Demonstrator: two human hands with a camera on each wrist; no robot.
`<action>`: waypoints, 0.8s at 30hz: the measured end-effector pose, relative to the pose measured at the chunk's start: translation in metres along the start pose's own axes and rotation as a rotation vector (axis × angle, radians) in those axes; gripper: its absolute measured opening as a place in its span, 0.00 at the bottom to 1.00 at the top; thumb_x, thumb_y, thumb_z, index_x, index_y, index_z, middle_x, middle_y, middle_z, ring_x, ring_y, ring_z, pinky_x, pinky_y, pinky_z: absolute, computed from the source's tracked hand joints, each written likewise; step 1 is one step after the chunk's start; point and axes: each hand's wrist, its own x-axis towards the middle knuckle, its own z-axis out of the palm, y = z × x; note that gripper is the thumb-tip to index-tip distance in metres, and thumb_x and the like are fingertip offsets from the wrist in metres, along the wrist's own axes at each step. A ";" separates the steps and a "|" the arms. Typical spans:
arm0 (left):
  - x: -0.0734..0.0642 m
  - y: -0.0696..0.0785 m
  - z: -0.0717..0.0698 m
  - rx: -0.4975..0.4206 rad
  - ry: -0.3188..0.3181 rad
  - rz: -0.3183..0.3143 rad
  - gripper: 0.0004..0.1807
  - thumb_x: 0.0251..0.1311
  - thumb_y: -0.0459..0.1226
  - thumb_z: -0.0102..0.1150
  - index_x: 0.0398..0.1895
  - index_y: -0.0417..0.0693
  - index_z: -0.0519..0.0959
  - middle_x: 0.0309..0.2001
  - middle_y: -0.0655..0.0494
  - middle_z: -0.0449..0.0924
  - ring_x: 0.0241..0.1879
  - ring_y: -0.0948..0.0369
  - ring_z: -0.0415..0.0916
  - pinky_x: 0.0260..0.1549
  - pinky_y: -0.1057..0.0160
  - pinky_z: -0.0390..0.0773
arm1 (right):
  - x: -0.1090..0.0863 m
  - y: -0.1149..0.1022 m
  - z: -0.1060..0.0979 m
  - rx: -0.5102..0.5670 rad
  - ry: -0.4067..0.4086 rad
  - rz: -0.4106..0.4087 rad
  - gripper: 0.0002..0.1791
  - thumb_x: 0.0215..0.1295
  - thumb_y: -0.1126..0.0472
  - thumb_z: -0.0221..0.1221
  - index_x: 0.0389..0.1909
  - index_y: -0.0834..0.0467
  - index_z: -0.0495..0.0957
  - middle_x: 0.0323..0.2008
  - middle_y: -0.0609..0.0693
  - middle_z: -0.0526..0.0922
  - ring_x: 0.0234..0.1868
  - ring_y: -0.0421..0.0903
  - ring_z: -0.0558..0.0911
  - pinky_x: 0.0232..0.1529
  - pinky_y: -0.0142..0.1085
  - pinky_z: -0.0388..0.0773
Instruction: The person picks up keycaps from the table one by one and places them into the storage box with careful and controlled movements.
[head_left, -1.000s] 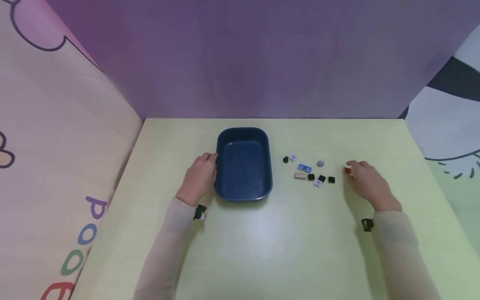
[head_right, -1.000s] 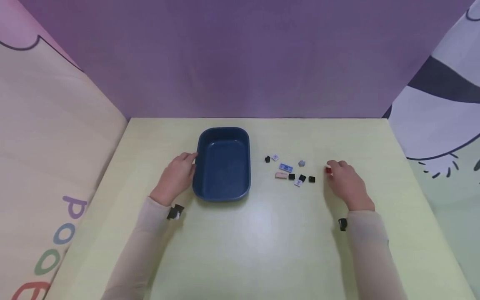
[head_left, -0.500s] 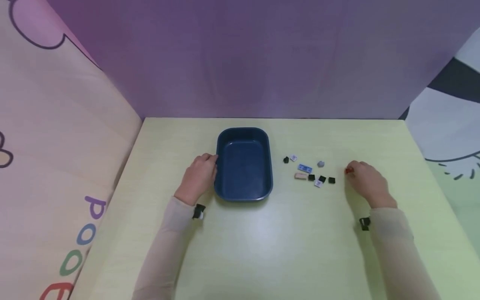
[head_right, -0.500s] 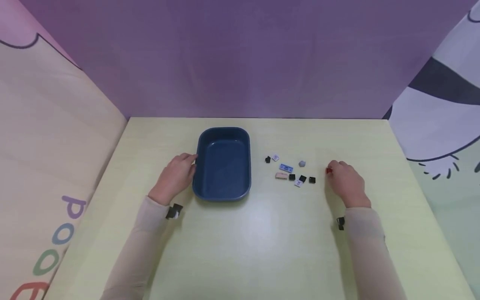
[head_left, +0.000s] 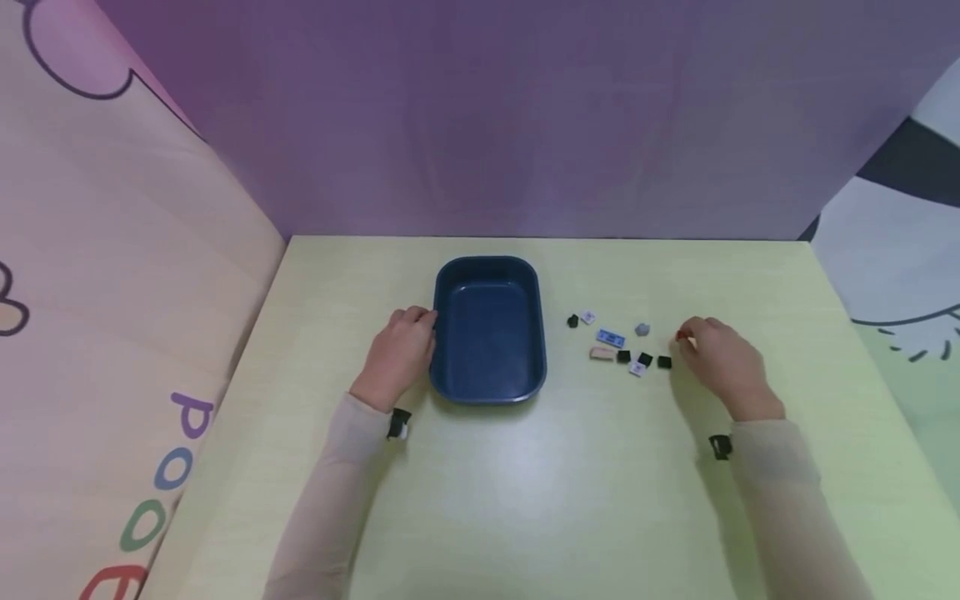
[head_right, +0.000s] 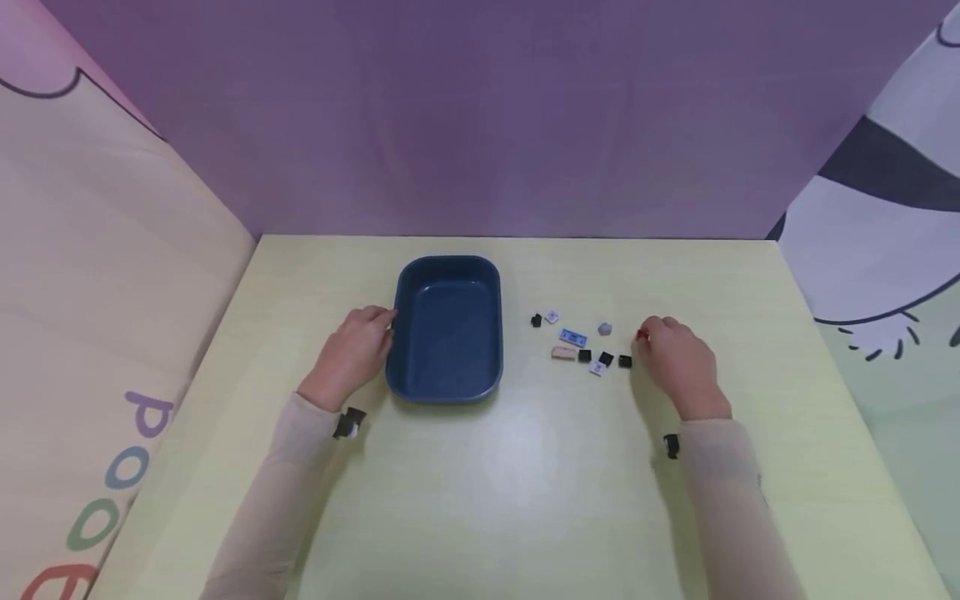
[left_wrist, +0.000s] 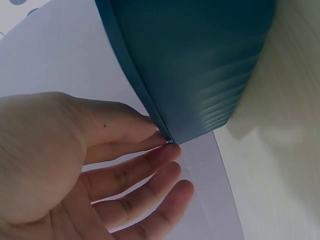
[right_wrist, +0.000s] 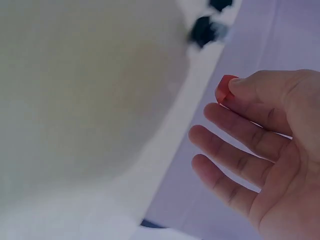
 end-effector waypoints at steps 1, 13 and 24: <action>0.000 0.000 0.000 0.007 0.003 0.006 0.20 0.68 0.31 0.57 0.60 0.30 0.76 0.56 0.36 0.77 0.53 0.41 0.75 0.45 0.47 0.82 | 0.000 -0.006 -0.001 -0.004 0.016 -0.020 0.10 0.71 0.65 0.56 0.46 0.68 0.78 0.37 0.63 0.81 0.31 0.56 0.80 0.29 0.52 0.79; 0.000 0.001 0.000 0.030 0.008 0.030 0.19 0.68 0.31 0.57 0.59 0.30 0.77 0.56 0.37 0.77 0.53 0.42 0.74 0.47 0.48 0.82 | 0.011 -0.092 -0.003 -0.009 0.260 -0.329 0.08 0.66 0.65 0.61 0.42 0.65 0.82 0.34 0.59 0.82 0.33 0.57 0.79 0.25 0.48 0.78; -0.001 0.001 0.001 0.044 0.007 0.029 0.19 0.68 0.31 0.57 0.59 0.30 0.77 0.56 0.37 0.78 0.53 0.42 0.74 0.45 0.49 0.83 | 0.027 -0.157 0.022 0.015 0.228 -0.506 0.06 0.66 0.62 0.61 0.40 0.60 0.83 0.35 0.54 0.83 0.35 0.53 0.80 0.33 0.44 0.81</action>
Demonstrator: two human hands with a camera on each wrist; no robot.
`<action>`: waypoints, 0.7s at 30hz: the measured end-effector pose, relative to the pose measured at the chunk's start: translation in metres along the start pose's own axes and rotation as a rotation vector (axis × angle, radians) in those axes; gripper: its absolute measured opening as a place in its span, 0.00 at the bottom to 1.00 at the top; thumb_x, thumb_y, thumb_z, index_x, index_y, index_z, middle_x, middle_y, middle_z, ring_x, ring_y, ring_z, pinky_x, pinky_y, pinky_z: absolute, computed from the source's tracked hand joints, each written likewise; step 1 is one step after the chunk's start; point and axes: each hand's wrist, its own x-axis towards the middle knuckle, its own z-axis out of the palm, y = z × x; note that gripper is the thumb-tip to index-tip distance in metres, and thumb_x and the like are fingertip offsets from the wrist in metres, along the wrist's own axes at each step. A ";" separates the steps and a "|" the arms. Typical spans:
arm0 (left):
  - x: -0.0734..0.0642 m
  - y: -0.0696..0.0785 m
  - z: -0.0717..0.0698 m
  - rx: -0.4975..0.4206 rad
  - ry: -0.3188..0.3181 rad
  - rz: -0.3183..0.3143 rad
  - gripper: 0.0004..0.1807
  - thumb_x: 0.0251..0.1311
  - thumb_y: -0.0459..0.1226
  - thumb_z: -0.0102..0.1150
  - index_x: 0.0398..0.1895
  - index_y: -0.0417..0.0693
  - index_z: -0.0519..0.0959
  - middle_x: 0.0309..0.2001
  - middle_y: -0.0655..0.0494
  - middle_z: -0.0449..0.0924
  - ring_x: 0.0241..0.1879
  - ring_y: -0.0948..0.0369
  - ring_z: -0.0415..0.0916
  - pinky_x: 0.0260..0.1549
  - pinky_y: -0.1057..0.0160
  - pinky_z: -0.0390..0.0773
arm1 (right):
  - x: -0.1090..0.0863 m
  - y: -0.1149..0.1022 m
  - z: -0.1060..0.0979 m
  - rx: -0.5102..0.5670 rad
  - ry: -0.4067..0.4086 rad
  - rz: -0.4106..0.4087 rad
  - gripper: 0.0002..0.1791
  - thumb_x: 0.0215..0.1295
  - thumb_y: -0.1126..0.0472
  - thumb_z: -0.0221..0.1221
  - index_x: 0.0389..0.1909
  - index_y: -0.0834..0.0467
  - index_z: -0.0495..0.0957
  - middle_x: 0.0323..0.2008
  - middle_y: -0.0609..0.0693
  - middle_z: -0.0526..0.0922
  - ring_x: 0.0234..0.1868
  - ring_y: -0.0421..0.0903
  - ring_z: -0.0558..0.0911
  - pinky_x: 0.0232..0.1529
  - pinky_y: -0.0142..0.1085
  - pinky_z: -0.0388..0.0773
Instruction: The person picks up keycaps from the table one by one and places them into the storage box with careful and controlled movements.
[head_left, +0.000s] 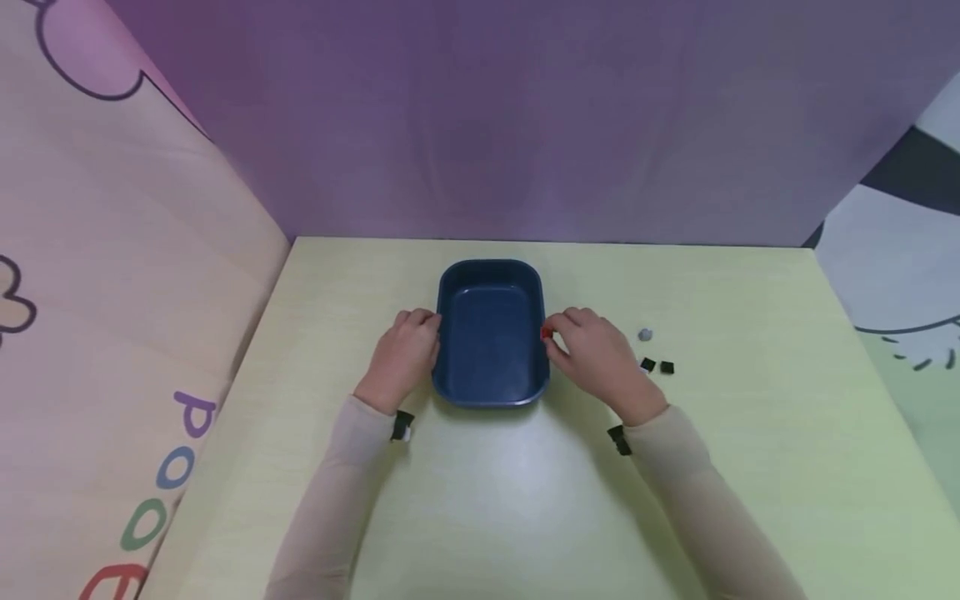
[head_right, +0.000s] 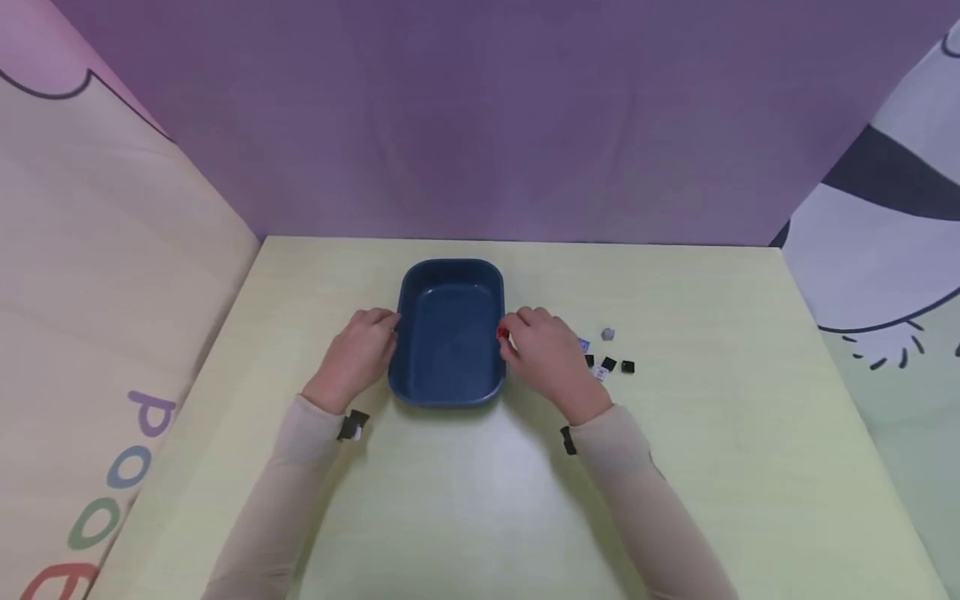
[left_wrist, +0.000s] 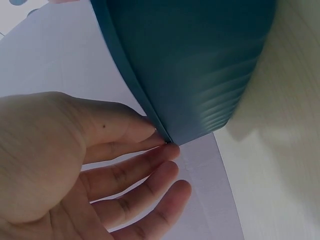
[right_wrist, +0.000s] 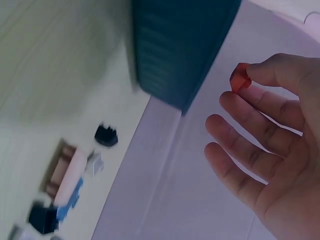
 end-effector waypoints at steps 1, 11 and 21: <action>0.000 0.000 0.000 0.001 0.001 0.000 0.19 0.68 0.31 0.57 0.59 0.30 0.77 0.56 0.37 0.78 0.52 0.42 0.74 0.45 0.49 0.83 | 0.001 -0.002 0.002 -0.003 -0.010 -0.005 0.07 0.66 0.61 0.62 0.40 0.60 0.83 0.36 0.54 0.83 0.35 0.52 0.80 0.33 0.44 0.81; 0.001 0.000 0.002 0.007 0.011 0.004 0.18 0.68 0.31 0.57 0.58 0.31 0.78 0.55 0.37 0.78 0.52 0.42 0.75 0.44 0.49 0.83 | -0.009 0.007 0.005 0.121 0.015 0.073 0.17 0.69 0.56 0.63 0.53 0.62 0.81 0.49 0.58 0.82 0.50 0.57 0.79 0.51 0.50 0.79; 0.001 0.001 -0.001 -0.005 0.009 0.014 0.19 0.68 0.31 0.56 0.59 0.29 0.77 0.55 0.36 0.78 0.52 0.42 0.75 0.46 0.49 0.82 | -0.073 0.073 -0.017 0.243 0.100 0.282 0.15 0.66 0.64 0.66 0.51 0.64 0.81 0.51 0.63 0.80 0.53 0.63 0.75 0.55 0.60 0.71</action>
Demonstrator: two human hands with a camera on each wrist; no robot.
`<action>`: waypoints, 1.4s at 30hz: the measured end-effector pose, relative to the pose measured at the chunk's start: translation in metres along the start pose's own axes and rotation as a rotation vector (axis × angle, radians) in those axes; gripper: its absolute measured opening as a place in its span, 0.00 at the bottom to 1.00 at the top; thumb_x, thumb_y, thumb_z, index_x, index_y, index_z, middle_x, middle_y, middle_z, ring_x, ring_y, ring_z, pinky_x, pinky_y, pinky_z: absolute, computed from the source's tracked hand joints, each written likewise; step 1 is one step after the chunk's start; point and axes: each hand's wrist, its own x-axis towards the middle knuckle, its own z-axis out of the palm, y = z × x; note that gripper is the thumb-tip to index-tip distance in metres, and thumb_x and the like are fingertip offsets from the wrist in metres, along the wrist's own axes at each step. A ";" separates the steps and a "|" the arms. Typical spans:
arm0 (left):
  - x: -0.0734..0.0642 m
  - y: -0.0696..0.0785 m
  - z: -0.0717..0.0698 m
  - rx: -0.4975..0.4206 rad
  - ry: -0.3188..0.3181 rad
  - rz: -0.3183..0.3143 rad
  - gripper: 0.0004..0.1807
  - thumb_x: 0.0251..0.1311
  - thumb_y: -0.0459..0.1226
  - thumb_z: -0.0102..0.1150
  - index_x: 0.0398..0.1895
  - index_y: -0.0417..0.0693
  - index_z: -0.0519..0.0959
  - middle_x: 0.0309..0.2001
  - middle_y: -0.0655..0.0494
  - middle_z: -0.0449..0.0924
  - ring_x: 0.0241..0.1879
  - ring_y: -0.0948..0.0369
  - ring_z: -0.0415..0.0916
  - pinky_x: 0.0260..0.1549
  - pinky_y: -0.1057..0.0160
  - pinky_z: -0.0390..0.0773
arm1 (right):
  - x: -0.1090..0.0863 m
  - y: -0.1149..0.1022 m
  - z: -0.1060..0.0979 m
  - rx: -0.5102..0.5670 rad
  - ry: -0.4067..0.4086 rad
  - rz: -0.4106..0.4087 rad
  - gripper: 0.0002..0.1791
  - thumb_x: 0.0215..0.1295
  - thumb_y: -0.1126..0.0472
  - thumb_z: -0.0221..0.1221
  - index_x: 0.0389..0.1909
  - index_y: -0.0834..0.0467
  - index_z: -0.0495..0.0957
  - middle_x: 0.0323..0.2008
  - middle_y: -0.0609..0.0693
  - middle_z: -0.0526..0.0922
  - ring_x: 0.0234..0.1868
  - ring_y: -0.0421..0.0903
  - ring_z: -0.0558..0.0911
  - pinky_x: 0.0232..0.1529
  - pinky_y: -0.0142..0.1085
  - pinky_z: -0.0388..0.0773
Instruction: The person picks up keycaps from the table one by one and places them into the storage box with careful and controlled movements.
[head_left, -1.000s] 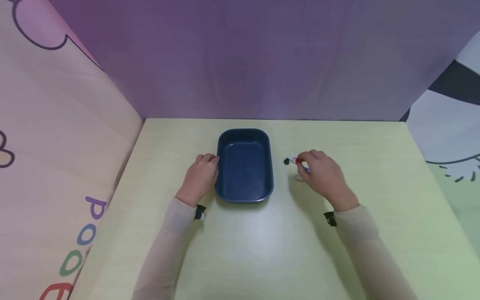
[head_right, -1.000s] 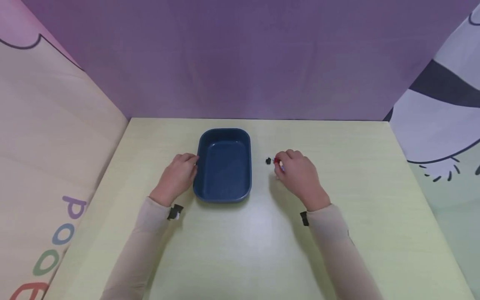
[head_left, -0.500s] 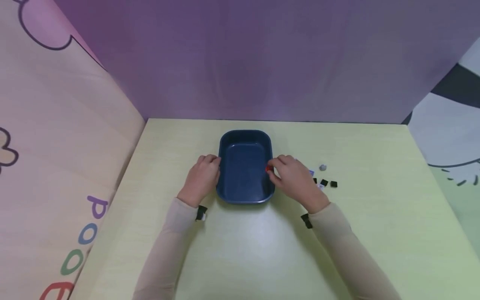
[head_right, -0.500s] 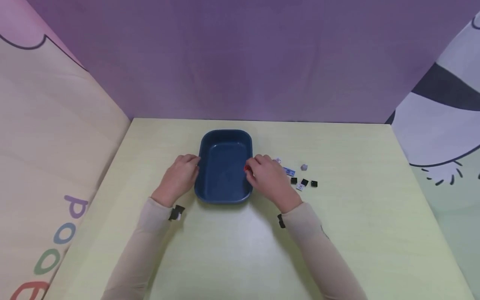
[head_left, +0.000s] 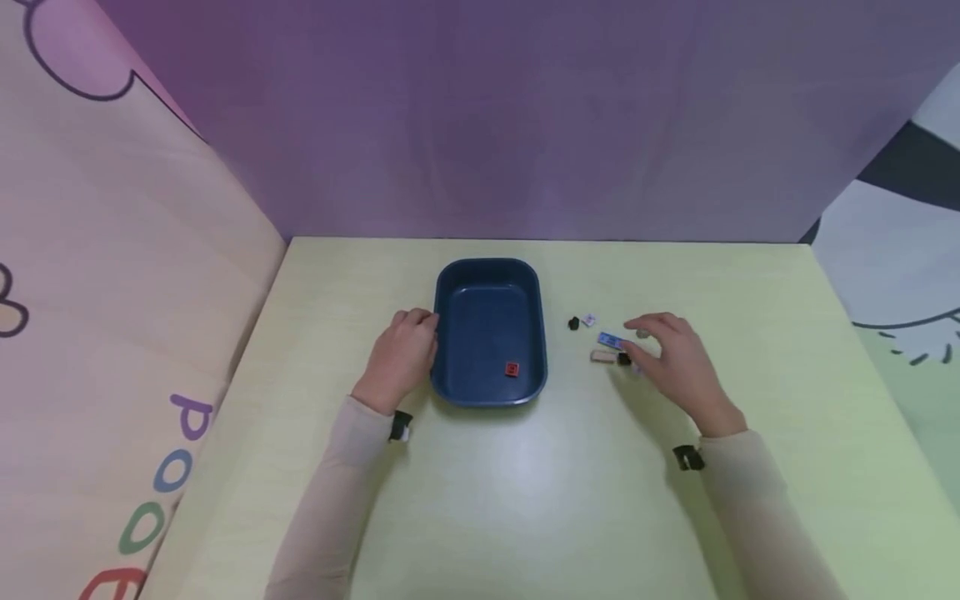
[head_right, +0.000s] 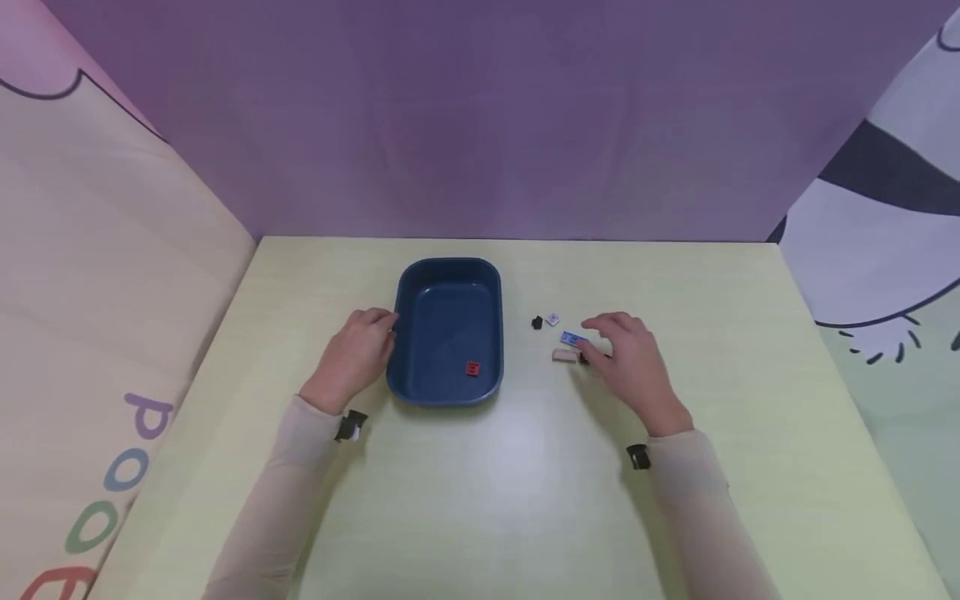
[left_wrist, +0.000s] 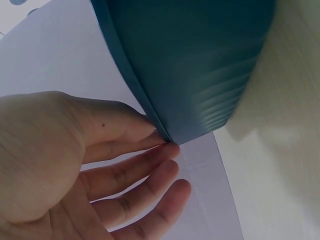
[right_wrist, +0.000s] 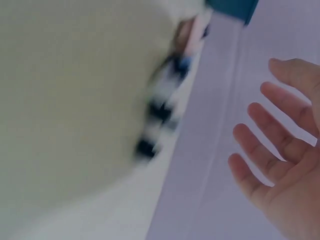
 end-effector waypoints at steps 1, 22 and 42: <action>0.000 0.000 0.000 -0.003 -0.001 0.001 0.19 0.68 0.31 0.56 0.59 0.29 0.77 0.55 0.36 0.78 0.52 0.42 0.75 0.46 0.49 0.82 | -0.006 0.007 -0.004 -0.011 -0.006 0.031 0.14 0.66 0.64 0.65 0.51 0.64 0.81 0.51 0.64 0.79 0.54 0.63 0.75 0.55 0.61 0.70; 0.000 -0.004 -0.001 -0.021 -0.001 -0.024 0.19 0.68 0.31 0.57 0.59 0.30 0.77 0.55 0.36 0.78 0.53 0.42 0.75 0.45 0.47 0.82 | -0.030 0.055 -0.019 -0.116 -0.258 0.241 0.17 0.68 0.65 0.60 0.54 0.70 0.77 0.50 0.71 0.79 0.51 0.69 0.76 0.53 0.66 0.71; 0.001 0.001 -0.001 0.048 0.010 0.012 0.18 0.66 0.31 0.59 0.57 0.30 0.78 0.55 0.36 0.79 0.51 0.41 0.76 0.44 0.49 0.83 | -0.018 0.020 -0.019 -0.070 -0.140 0.186 0.16 0.69 0.63 0.62 0.53 0.66 0.79 0.51 0.70 0.77 0.50 0.67 0.77 0.48 0.63 0.74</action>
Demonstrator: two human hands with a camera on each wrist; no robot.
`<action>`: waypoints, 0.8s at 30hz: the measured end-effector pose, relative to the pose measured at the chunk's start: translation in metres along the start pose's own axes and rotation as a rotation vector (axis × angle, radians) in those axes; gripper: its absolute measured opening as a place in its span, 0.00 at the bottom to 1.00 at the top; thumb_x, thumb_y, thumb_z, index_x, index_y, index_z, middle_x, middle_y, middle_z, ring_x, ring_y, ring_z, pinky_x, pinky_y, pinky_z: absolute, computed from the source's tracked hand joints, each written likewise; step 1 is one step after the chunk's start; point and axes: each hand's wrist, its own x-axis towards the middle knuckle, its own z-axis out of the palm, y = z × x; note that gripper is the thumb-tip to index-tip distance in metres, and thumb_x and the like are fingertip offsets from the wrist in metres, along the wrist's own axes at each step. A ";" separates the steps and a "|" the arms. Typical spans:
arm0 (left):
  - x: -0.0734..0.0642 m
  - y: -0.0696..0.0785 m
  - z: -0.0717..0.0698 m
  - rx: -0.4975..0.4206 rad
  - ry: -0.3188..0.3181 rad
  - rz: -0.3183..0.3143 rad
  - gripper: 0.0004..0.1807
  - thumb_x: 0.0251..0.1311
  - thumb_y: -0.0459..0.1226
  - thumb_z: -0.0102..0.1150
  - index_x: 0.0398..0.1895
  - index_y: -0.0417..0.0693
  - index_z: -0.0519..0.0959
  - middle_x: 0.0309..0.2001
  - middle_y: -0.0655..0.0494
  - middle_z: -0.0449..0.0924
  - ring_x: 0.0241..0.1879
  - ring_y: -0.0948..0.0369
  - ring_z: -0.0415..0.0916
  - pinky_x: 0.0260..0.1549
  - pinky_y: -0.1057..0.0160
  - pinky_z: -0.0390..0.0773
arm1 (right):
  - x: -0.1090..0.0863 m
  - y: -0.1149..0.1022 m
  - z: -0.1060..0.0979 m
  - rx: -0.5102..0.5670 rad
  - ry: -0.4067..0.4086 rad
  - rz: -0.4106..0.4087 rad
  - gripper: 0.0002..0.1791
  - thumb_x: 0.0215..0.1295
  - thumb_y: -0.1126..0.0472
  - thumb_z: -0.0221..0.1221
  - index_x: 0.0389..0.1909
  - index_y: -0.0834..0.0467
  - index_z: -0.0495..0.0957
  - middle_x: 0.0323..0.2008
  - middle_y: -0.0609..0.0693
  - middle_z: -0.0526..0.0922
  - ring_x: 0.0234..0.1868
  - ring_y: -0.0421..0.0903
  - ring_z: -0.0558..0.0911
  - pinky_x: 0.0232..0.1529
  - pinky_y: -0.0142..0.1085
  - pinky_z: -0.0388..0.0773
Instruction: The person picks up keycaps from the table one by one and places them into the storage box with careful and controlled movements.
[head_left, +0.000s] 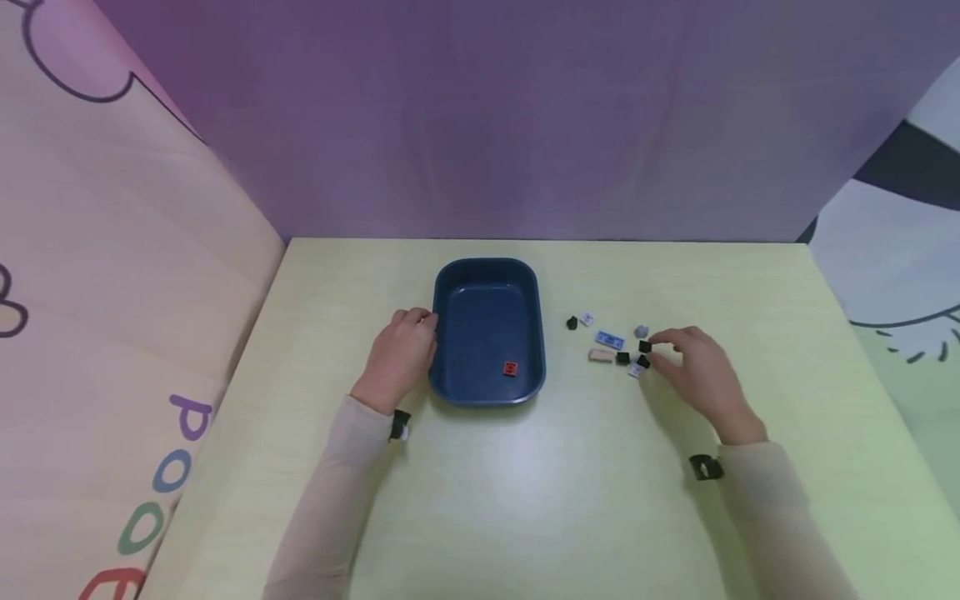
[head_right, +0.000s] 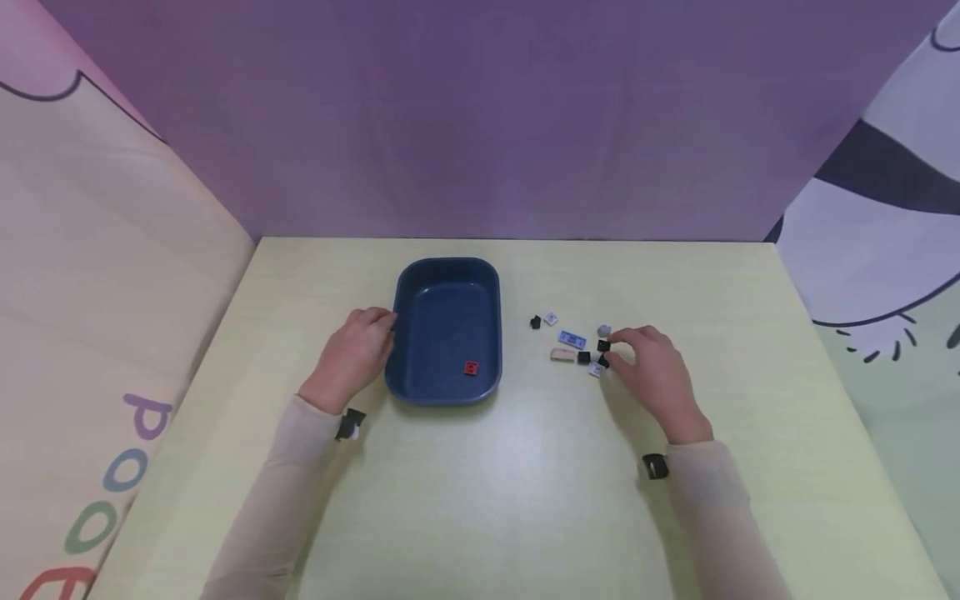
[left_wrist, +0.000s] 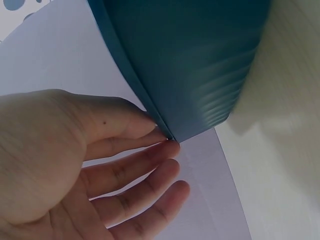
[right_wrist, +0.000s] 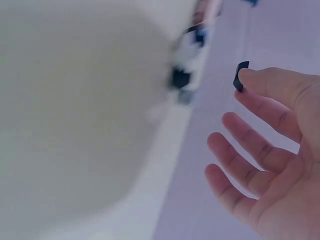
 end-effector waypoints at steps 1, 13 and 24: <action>0.000 0.000 0.000 0.003 -0.001 0.001 0.18 0.66 0.31 0.59 0.57 0.30 0.78 0.55 0.36 0.79 0.51 0.41 0.76 0.44 0.49 0.83 | 0.002 -0.006 -0.001 0.003 0.016 -0.022 0.15 0.69 0.63 0.62 0.53 0.65 0.79 0.50 0.69 0.77 0.49 0.66 0.77 0.46 0.62 0.75; 0.000 -0.002 0.001 -0.047 -0.023 -0.005 0.20 0.67 0.31 0.58 0.59 0.29 0.77 0.56 0.36 0.77 0.54 0.42 0.75 0.49 0.49 0.81 | 0.034 -0.086 0.005 0.072 0.061 -0.189 0.14 0.68 0.61 0.64 0.51 0.62 0.82 0.50 0.61 0.80 0.50 0.58 0.78 0.50 0.55 0.76; -0.001 -0.004 0.003 -0.067 -0.006 -0.002 0.19 0.67 0.30 0.58 0.59 0.28 0.77 0.56 0.35 0.77 0.53 0.42 0.75 0.49 0.49 0.81 | 0.056 -0.127 0.029 0.059 0.019 -0.298 0.14 0.67 0.59 0.66 0.50 0.60 0.84 0.48 0.56 0.82 0.46 0.54 0.79 0.45 0.47 0.79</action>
